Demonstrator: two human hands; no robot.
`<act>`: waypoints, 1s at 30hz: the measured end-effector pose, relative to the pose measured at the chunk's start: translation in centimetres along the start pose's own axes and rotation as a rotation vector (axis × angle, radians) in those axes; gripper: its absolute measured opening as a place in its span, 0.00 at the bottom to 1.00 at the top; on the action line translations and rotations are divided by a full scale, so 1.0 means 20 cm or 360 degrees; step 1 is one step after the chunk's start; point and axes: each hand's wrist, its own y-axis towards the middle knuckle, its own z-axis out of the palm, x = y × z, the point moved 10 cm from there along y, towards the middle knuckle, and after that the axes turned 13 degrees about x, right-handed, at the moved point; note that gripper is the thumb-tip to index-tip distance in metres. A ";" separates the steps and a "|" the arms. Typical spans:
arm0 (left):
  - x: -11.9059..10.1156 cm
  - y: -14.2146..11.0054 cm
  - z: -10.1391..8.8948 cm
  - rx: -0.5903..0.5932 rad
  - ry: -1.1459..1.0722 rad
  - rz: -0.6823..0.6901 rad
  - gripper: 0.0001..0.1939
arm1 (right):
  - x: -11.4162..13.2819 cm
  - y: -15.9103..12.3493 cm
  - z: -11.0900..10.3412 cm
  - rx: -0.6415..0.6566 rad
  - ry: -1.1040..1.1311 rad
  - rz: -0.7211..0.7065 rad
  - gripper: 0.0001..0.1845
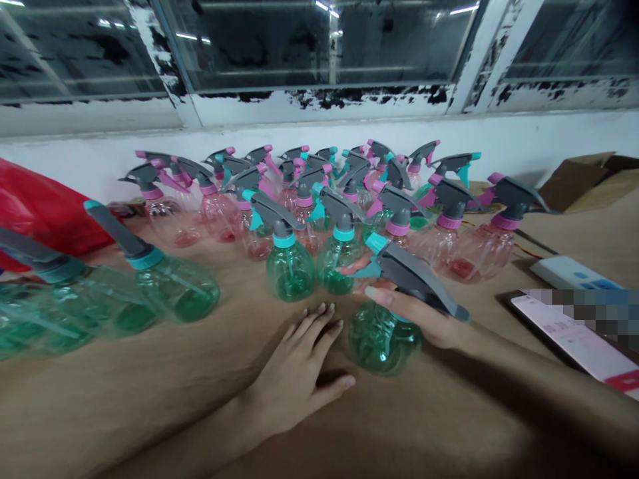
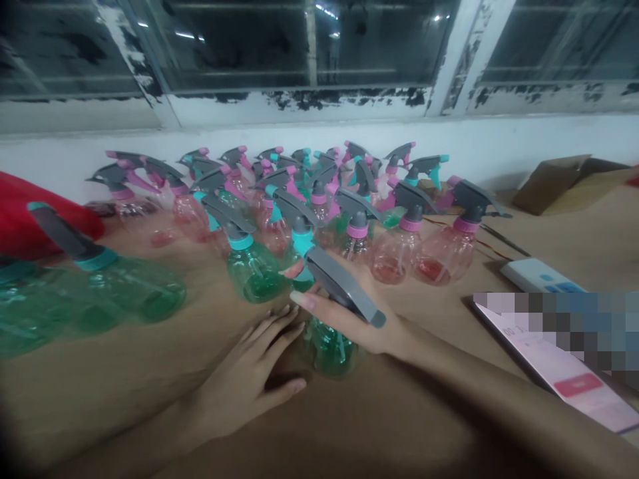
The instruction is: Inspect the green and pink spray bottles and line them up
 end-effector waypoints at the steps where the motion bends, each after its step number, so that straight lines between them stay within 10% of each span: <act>1: 0.00 0.00 0.00 0.0001 0.0000 0.0003 0.35 | -0.01 0.00 0.00 0.0010 0.0000 -0.0003 0.18; 30: 0.00 0.00 -0.02 -0.0025 -0.0043 0.0009 0.34 | -0.01 -0.02 -0.02 -0.0041 0.0047 -0.0066 0.18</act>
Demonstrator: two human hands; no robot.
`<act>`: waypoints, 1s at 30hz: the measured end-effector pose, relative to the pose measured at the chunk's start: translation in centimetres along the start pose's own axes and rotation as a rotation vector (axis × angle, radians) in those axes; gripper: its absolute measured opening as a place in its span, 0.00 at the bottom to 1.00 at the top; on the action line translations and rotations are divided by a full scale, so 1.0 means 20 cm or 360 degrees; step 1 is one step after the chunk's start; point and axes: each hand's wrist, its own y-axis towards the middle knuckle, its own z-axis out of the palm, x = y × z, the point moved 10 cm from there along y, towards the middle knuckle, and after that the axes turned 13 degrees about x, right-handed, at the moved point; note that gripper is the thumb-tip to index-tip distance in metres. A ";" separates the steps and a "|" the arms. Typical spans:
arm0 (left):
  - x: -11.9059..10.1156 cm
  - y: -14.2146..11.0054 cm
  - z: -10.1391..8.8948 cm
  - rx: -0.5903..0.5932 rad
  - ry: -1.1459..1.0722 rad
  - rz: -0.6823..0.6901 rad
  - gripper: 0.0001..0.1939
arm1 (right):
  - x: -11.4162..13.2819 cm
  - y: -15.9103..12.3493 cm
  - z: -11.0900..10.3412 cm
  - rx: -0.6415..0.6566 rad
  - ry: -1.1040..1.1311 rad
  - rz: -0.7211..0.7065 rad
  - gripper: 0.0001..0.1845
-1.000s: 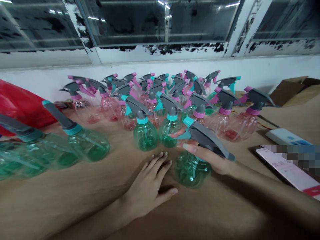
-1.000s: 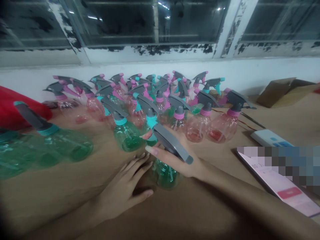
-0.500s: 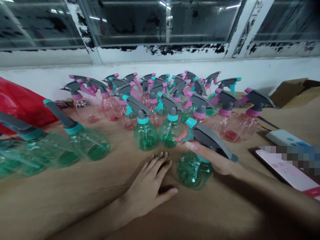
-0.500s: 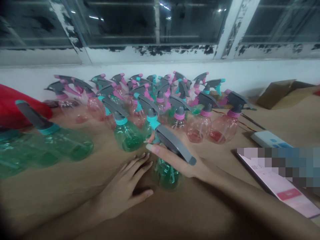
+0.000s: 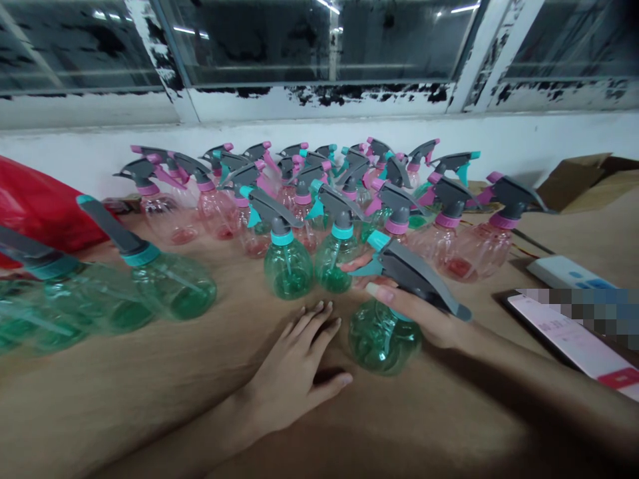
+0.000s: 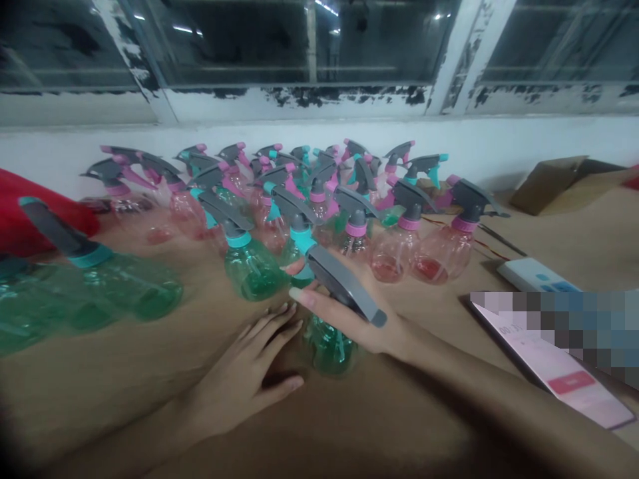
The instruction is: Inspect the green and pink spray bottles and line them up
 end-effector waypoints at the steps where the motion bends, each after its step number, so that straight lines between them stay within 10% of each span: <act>1: 0.00 0.00 0.00 0.0003 -0.0004 -0.0003 0.34 | -0.01 0.00 0.00 0.0004 0.0001 0.0012 0.18; 30: 0.00 0.00 -0.01 -0.0037 0.0014 0.0034 0.33 | 0.03 0.00 -0.01 -0.0038 -0.0009 0.0070 0.16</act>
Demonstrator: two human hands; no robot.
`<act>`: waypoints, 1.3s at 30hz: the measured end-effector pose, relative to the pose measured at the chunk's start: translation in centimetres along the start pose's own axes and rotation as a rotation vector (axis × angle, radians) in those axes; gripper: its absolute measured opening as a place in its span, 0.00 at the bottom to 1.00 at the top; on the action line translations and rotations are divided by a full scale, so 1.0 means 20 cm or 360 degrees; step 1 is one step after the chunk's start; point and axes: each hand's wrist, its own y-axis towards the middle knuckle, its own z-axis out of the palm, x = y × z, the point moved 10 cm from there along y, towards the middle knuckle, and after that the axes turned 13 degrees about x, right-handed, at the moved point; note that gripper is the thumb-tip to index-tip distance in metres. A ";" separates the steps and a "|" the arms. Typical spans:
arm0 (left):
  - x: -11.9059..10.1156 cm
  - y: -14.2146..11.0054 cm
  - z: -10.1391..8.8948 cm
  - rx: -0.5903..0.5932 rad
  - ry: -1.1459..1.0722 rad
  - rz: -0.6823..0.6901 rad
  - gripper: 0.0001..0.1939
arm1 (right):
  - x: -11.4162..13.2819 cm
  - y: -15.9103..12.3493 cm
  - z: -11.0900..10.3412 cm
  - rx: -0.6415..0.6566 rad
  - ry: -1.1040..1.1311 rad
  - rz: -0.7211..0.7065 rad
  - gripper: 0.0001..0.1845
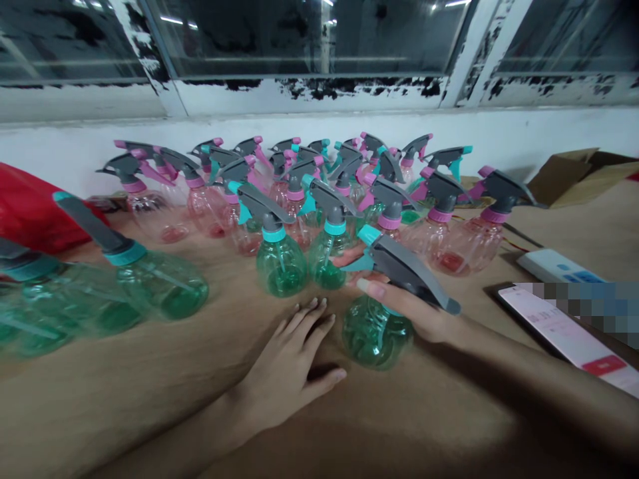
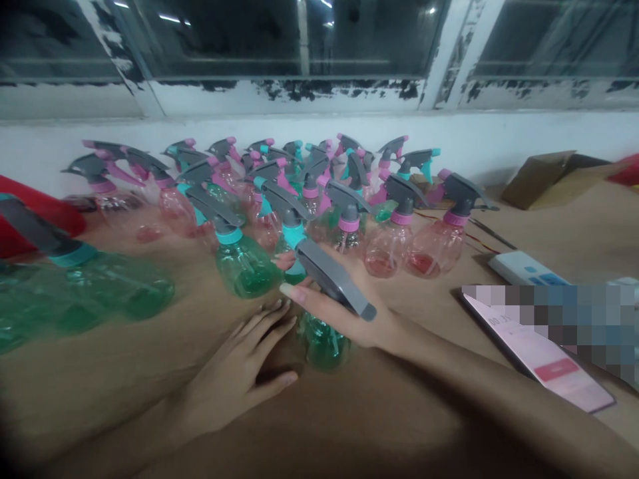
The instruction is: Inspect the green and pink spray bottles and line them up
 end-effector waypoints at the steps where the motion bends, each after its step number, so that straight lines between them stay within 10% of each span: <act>1: 0.00 0.00 0.00 0.0000 -0.0001 -0.0002 0.33 | 0.00 0.00 0.00 0.0000 0.0001 -0.0008 0.16; 39: 0.00 0.00 0.02 0.0041 0.0008 -0.0031 0.35 | 0.00 -0.03 -0.06 -0.0141 -0.0447 0.0050 0.10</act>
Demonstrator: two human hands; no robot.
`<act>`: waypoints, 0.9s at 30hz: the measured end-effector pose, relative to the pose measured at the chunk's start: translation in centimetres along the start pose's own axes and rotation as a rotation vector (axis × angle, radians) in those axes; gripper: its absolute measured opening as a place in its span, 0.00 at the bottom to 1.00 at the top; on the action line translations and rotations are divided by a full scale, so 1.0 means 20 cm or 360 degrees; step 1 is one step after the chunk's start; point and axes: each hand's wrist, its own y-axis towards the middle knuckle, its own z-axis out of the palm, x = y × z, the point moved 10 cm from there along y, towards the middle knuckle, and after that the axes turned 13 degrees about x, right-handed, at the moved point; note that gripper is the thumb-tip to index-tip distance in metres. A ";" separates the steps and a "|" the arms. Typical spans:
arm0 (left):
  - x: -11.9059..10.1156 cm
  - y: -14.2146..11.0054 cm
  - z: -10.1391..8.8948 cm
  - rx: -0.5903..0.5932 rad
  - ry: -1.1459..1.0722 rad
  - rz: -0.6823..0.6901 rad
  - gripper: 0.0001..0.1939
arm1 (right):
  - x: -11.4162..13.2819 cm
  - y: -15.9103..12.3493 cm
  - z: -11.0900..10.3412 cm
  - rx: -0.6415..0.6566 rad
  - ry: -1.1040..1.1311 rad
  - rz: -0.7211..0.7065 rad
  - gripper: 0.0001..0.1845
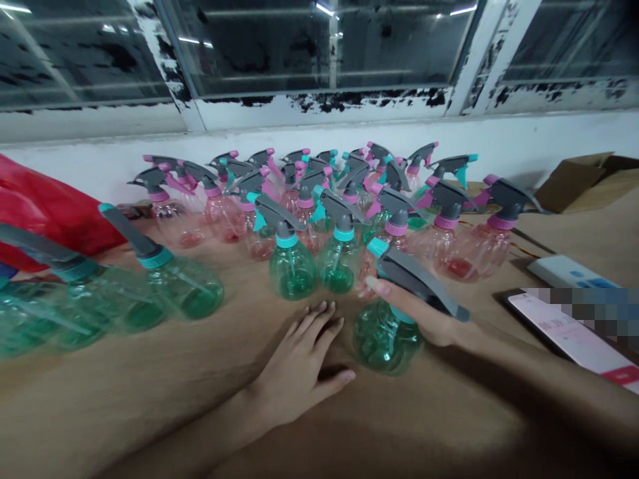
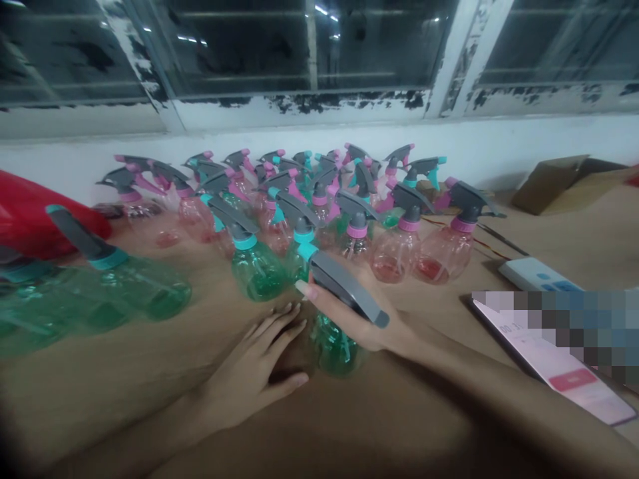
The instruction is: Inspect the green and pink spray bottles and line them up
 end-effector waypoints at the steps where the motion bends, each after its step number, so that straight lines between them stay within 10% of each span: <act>1: 0.00 0.00 0.00 0.0003 -0.0004 -0.0005 0.34 | 0.01 0.00 0.00 -0.0009 -0.0010 -0.0006 0.10; 17: -0.02 -0.10 -0.10 -0.0175 -0.0773 -0.0109 0.47 | 0.12 0.08 0.12 -0.0039 0.0277 -0.0256 0.17; 27: 0.17 -0.42 -0.19 -0.0722 -0.0568 -0.0558 0.38 | 0.36 0.26 0.44 0.0074 0.0069 -0.0438 0.23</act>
